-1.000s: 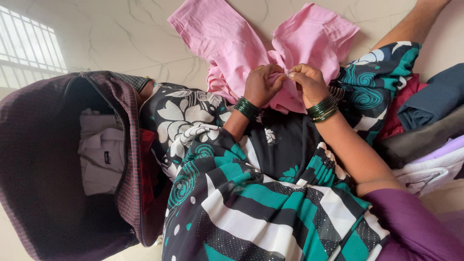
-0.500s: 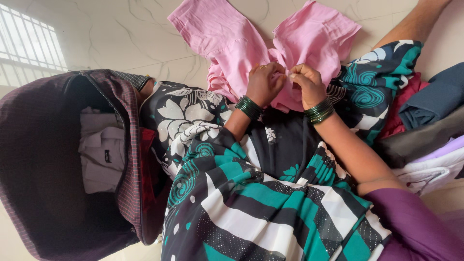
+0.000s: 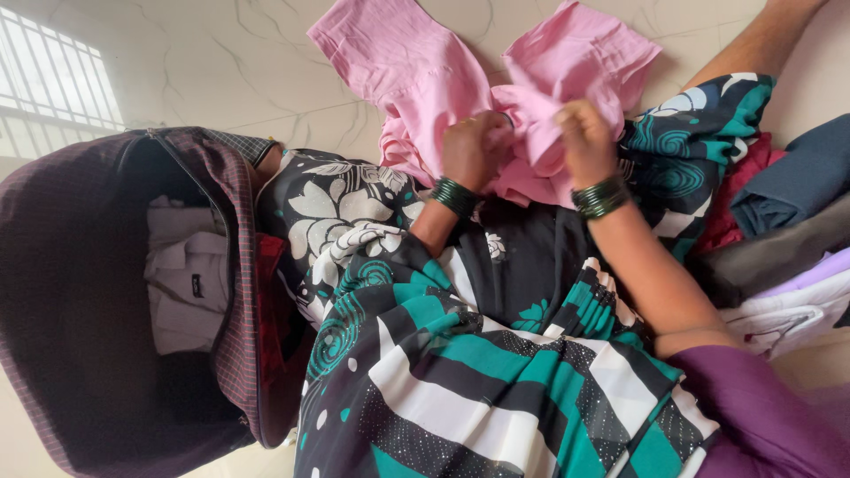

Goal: The person sits on the floor and buttons a pink shirt. They smooth the fabric, align the buttonholes, and fasten the buttons one by one from the bottom to the top. The person also adjusts the collar and sleeves during the process.

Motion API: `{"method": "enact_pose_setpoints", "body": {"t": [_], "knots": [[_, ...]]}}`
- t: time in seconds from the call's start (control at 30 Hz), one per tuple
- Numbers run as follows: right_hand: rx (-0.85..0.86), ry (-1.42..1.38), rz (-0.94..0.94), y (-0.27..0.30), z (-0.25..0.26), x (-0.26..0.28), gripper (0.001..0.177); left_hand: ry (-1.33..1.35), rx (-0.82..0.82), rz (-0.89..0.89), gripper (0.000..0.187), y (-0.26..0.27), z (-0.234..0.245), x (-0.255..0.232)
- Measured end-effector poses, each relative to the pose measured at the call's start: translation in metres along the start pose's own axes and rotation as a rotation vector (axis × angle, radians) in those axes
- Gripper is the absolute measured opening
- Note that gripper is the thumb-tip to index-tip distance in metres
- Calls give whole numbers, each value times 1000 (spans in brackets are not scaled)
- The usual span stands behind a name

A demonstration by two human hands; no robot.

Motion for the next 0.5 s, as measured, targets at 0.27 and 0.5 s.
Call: {"method": "enact_pose_setpoints", "body": {"t": [0.27, 0.5], "knots": [[-280, -256, -127, -13, 34, 9, 4, 733, 120, -1, 12, -29, 22, 56], [-396, -160, 196, -15, 132, -15, 10, 757, -324, 87, 16, -42, 118, 102]]}}
Point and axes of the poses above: each hand's wrist, its own y-axis away from the middle knuckle, its own z-axis out of the back of the hand, x = y × z, the point moved 1 cm from there along -y, towards the middle knuckle, and after that the axes turned 13 degrees about z, right-handed, at the moved point
